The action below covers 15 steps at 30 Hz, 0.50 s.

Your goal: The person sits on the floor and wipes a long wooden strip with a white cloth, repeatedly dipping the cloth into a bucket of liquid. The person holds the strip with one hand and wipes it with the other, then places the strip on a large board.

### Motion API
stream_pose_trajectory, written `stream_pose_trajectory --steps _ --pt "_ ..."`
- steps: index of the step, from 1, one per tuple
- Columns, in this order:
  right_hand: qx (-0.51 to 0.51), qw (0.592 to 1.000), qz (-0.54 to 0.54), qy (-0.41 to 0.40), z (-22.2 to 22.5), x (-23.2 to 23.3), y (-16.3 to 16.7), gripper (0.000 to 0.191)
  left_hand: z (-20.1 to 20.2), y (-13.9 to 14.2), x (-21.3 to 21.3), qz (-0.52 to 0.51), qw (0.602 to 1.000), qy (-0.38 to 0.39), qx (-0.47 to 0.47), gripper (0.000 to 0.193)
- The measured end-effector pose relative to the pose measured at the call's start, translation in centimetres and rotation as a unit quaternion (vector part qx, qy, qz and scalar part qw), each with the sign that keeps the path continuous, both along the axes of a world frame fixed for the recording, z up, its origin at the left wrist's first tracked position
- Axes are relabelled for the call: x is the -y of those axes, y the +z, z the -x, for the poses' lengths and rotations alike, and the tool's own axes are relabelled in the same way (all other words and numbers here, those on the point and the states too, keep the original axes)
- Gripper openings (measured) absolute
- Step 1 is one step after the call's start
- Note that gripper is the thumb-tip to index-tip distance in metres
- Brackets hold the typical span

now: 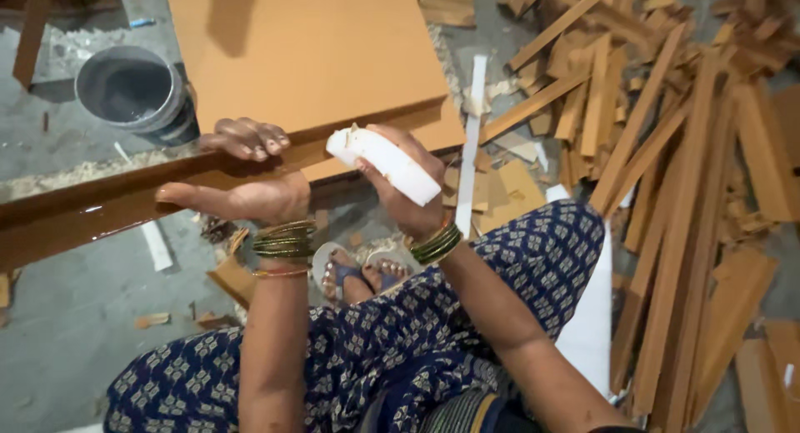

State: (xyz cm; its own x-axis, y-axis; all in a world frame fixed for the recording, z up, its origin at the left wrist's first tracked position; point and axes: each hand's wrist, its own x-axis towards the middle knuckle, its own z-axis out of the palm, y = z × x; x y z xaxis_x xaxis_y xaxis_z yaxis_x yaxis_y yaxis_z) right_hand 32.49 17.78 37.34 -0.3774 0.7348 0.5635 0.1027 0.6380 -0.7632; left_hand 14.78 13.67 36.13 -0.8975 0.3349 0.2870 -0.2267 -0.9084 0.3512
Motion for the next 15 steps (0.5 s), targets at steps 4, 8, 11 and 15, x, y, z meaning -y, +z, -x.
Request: stream_pose_trajectory --steps 4,8,11,15 --pt "-0.011 0.998 0.059 -0.01 -1.7 -2.8 -2.7 0.023 1.8 -0.2 1.4 0.052 0.998 0.04 -0.005 0.083" --pt "-0.074 0.943 0.321 -0.046 -5.6 -6.3 -6.2 0.019 2.7 -0.2 1.4 0.028 0.999 0.031 0.027 0.082" --pt "-0.094 0.932 0.344 -0.067 -6.1 -6.9 -8.5 0.022 2.1 -0.4 0.8 0.013 0.998 0.034 0.042 0.08" --pt "-0.097 0.931 0.334 -0.107 -3.7 -6.8 -9.7 0.016 0.0 -0.9 -0.2 0.011 1.0 -0.002 0.014 0.077"
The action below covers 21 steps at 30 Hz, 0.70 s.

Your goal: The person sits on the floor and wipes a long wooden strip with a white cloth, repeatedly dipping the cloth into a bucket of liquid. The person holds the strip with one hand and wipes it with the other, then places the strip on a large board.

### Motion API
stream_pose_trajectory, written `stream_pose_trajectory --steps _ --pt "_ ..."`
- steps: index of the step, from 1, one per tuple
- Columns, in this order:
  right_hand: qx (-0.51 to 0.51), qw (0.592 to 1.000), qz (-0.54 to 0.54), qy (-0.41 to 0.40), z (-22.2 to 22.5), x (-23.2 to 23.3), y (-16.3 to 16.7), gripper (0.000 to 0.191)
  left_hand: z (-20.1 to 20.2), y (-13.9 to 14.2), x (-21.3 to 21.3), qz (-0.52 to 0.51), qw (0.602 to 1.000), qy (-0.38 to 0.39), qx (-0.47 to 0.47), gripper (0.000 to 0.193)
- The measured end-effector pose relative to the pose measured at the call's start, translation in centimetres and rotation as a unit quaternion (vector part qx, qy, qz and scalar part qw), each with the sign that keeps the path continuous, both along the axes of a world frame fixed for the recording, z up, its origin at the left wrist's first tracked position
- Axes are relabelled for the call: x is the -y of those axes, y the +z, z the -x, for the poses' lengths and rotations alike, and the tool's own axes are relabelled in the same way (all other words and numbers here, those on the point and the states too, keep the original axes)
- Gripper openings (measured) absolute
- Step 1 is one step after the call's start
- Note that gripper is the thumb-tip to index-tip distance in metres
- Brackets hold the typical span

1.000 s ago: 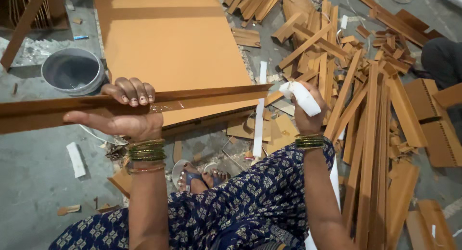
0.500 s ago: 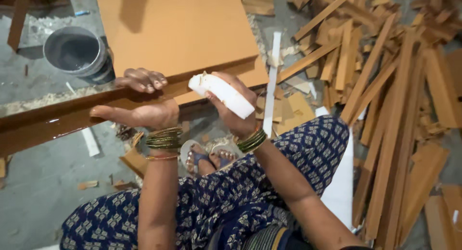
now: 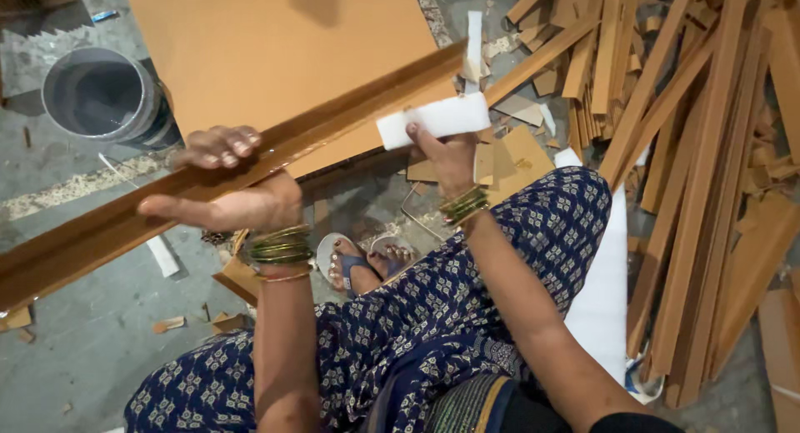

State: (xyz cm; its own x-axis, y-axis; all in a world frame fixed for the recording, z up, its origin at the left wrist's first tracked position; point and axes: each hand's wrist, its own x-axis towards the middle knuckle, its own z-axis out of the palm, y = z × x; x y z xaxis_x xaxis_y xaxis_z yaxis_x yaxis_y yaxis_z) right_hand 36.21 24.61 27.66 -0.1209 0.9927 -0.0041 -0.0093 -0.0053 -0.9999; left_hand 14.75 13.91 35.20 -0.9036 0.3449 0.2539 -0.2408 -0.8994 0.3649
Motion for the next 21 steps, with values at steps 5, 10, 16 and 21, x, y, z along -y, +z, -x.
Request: stream_pose_trajectory --steps 5,10,16,21 --pt "-0.058 0.997 0.019 -0.052 2.7 0.6 0.3 0.017 -3.4 -0.7 -0.9 -0.001 0.999 -0.032 -0.042 0.061" --pt "-0.025 0.999 -0.03 -0.033 5.3 2.1 0.7 0.018 -5.2 -0.9 -1.2 -0.02 0.997 -0.033 -0.061 0.056" --pt "0.149 0.918 -0.341 0.136 5.8 5.6 2.6 0.021 -4.6 -0.8 -1.9 0.003 0.996 0.026 -0.082 0.053" --pt "0.103 0.883 -0.412 0.201 1.4 4.4 7.0 0.027 -1.3 -1.0 -1.0 0.01 0.997 0.031 -0.074 0.055"
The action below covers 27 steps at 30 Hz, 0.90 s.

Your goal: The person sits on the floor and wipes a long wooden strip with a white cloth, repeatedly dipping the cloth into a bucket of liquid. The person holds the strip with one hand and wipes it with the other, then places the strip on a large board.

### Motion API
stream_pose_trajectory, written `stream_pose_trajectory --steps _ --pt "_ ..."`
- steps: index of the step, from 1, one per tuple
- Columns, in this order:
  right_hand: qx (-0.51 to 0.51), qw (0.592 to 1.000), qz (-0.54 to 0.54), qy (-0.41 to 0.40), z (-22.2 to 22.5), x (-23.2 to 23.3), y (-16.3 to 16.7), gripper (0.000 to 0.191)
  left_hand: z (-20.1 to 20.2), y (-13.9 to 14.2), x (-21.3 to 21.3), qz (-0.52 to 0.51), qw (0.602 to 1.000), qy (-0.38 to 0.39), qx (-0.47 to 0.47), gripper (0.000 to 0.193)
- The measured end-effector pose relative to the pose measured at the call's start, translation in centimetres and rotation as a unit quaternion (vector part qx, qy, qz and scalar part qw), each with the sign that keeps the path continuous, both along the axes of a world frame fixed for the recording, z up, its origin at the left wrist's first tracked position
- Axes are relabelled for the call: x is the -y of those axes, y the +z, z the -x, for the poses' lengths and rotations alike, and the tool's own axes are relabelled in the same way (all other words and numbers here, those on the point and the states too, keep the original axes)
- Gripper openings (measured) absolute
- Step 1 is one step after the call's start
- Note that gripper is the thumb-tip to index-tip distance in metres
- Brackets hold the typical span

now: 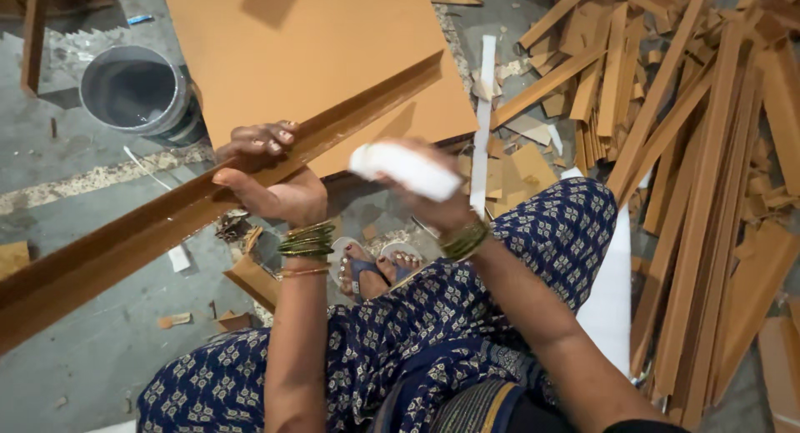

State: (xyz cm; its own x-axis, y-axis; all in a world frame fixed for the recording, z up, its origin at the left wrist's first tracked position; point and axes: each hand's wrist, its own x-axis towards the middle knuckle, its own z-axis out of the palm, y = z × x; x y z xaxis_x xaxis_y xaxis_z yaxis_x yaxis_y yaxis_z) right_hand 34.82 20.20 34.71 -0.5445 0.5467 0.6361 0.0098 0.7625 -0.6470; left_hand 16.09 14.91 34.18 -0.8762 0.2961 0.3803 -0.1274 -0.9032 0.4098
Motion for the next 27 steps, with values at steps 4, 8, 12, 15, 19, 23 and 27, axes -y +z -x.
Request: stream_pose_trajectory --steps 4,8,12,15,19,23,27 --pt "-0.014 0.997 0.008 -0.08 -1.8 -3.0 2.3 0.032 0.5 -0.3 0.3 0.021 0.999 0.003 -0.049 0.06" --pt "-0.032 0.985 0.165 -0.04 0.6 -2.5 2.5 0.037 -0.6 -0.3 -0.1 -0.013 0.997 -0.056 -0.052 0.064" --pt "0.06 0.96 0.237 -0.134 3.8 0.4 3.3 0.029 -1.4 -0.3 -0.3 -0.004 0.998 -0.033 -0.056 0.065" --pt "0.04 0.973 0.201 -0.111 5.3 2.1 3.9 0.027 -1.3 -0.4 -0.1 -0.004 0.995 -0.033 -0.099 0.068" --pt "0.012 0.986 0.115 -0.119 5.4 1.5 2.1 0.023 -0.5 -0.4 0.6 -0.012 0.998 -0.043 -0.041 0.071" --pt "-0.041 0.966 0.203 -0.152 3.7 -2.8 -2.6 0.025 2.2 0.3 1.8 -0.011 0.995 -0.073 0.069 0.075" --pt "-0.012 0.957 0.041 -0.288 -1.0 -8.8 -6.5 0.014 6.0 1.3 3.6 -0.013 0.989 -0.085 0.122 0.084"
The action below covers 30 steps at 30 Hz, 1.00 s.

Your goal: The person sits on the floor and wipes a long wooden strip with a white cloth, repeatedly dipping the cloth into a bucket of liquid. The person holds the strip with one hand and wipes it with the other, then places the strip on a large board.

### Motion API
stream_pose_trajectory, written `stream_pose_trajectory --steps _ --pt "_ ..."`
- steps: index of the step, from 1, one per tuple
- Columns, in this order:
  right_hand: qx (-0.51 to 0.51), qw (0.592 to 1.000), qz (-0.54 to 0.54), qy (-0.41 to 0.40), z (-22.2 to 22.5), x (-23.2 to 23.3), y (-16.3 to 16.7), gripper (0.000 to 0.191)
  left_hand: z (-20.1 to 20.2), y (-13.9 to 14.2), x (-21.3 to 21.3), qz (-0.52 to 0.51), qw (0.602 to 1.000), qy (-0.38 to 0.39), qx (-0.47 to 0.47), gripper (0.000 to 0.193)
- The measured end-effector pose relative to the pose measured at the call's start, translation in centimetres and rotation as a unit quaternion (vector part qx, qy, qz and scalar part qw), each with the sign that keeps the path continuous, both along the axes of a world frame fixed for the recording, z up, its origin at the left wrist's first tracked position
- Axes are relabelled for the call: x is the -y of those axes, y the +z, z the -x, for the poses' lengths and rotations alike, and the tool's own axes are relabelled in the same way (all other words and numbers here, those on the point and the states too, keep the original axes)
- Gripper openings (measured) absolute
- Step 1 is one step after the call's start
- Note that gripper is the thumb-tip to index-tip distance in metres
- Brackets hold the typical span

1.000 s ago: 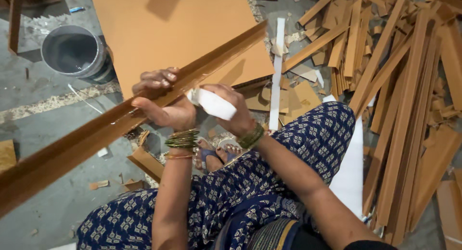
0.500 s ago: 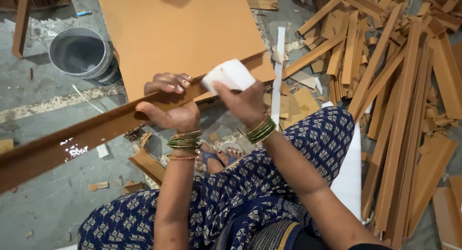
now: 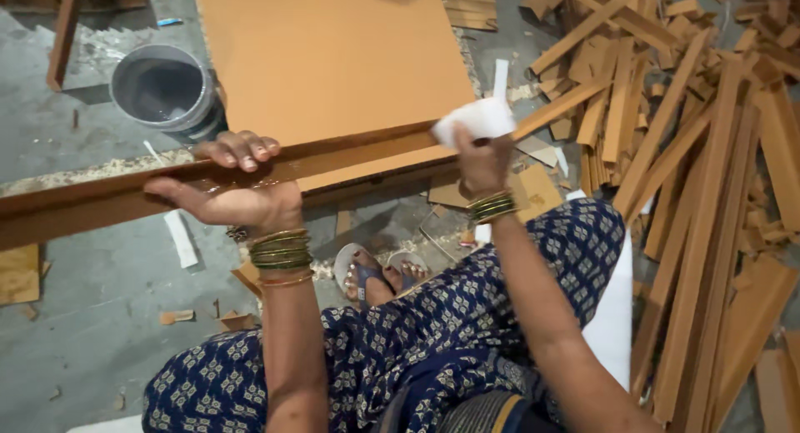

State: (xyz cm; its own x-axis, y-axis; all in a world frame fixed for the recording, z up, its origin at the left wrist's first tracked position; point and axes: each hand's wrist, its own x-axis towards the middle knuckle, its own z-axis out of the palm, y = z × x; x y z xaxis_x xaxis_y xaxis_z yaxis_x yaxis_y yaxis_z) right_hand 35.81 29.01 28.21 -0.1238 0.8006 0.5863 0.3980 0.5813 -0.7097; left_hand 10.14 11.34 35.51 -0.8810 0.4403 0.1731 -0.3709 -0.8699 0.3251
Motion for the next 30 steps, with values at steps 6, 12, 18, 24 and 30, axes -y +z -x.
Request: stream_pose_trajectory --steps 6,12,18,24,30 --pt "-0.022 0.997 0.075 0.011 -3.2 -3.7 -1.3 0.024 1.4 0.1 0.4 -0.004 0.999 -0.004 -0.046 0.083" --pt "0.043 0.998 0.05 0.001 2.7 1.6 1.7 0.033 -0.1 -1.1 -1.8 0.024 0.999 0.035 0.012 0.078" --pt "-0.04 0.98 0.088 0.174 8.6 7.9 5.1 0.035 -1.7 -2.6 -3.8 0.021 0.997 -0.014 0.08 0.07" --pt "-0.331 0.834 0.317 0.308 10.9 5.4 6.1 0.03 0.8 -3.1 -2.4 0.049 0.996 0.075 0.008 0.064" --pt "-0.464 0.648 0.516 0.315 8.7 -0.6 3.1 0.033 8.0 1.1 5.8 0.084 0.936 0.32 -0.117 0.067"
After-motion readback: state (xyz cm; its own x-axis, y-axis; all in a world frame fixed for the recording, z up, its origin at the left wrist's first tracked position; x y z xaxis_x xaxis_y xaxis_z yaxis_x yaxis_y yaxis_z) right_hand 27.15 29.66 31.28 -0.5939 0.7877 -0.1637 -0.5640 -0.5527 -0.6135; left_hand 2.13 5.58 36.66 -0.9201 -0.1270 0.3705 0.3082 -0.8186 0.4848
